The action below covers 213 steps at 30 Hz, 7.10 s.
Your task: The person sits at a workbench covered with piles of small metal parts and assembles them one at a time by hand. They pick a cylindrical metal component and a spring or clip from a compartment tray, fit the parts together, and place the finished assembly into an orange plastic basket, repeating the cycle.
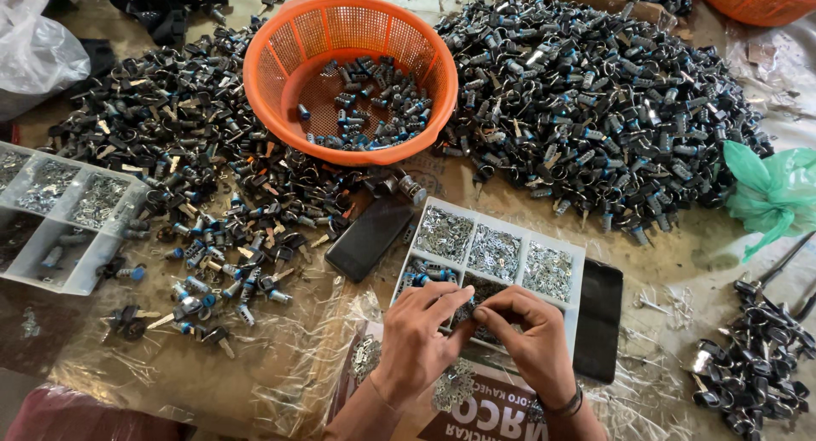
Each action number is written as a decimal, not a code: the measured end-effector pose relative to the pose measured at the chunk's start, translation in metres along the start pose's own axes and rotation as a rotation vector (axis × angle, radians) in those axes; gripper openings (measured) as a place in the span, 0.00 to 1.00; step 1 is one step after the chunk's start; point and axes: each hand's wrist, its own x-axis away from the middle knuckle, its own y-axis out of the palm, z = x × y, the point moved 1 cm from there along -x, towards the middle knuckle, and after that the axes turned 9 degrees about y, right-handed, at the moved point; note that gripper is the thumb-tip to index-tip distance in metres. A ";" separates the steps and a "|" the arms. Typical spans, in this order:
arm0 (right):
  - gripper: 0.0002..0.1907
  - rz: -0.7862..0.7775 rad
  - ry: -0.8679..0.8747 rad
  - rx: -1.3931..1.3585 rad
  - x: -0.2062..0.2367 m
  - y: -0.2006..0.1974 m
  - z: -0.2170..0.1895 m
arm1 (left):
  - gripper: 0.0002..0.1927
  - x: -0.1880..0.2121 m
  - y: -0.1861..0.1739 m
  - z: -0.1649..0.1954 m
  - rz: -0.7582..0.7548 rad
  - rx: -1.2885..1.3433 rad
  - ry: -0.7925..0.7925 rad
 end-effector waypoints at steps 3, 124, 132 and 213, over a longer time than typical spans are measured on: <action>0.04 -0.012 0.023 -0.028 0.000 0.000 0.000 | 0.24 0.001 0.001 0.000 -0.007 0.005 -0.002; 0.12 0.225 -0.116 0.416 -0.008 -0.010 -0.009 | 0.23 -0.001 -0.003 0.007 -0.060 0.387 -0.167; 0.07 0.331 -0.352 0.631 -0.005 0.006 -0.042 | 0.25 -0.003 -0.004 0.003 -0.044 0.196 -0.110; 0.06 0.332 -0.362 0.597 -0.004 0.004 -0.036 | 0.24 -0.003 -0.007 0.004 0.033 0.133 -0.067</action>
